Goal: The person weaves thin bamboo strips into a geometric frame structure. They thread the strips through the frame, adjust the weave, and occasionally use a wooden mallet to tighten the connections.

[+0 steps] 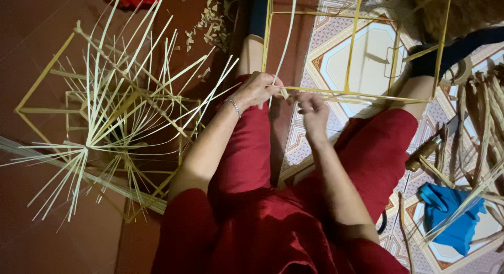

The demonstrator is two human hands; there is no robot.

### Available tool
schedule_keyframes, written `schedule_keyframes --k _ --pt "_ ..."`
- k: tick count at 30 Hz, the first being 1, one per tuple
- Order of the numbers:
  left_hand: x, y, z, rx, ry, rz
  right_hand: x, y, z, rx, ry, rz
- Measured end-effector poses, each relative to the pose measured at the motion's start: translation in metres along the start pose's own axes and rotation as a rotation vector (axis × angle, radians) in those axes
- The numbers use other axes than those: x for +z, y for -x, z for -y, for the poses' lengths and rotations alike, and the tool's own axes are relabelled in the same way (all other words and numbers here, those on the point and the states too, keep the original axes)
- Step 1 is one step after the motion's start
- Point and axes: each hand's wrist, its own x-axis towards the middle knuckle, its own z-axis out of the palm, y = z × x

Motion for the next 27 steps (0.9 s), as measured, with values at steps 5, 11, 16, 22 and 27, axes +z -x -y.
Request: schedule_keyframes --k 5,11,16,22,27 --pt "0.001 -0.013 0.019 0.028 0.057 0.043 0.012 0.007 -0.024 -0.566 0.552 -0.046" --pt "0.007 0.027 0.03 0.291 0.217 -0.441 -0.004 0.013 -0.013 -0.218 0.59 -0.02" --pt "0.025 0.041 0.015 0.353 -0.04 -0.665 -0.017 0.028 -0.009 -0.321 0.627 0.016" --pt "0.029 0.031 -0.014 0.511 -0.527 -0.454 -0.034 0.045 0.005 -0.436 0.747 0.02" --pt "0.014 0.033 -0.027 0.582 -0.696 -0.372 -0.102 0.076 0.018 -0.496 0.623 -0.296"
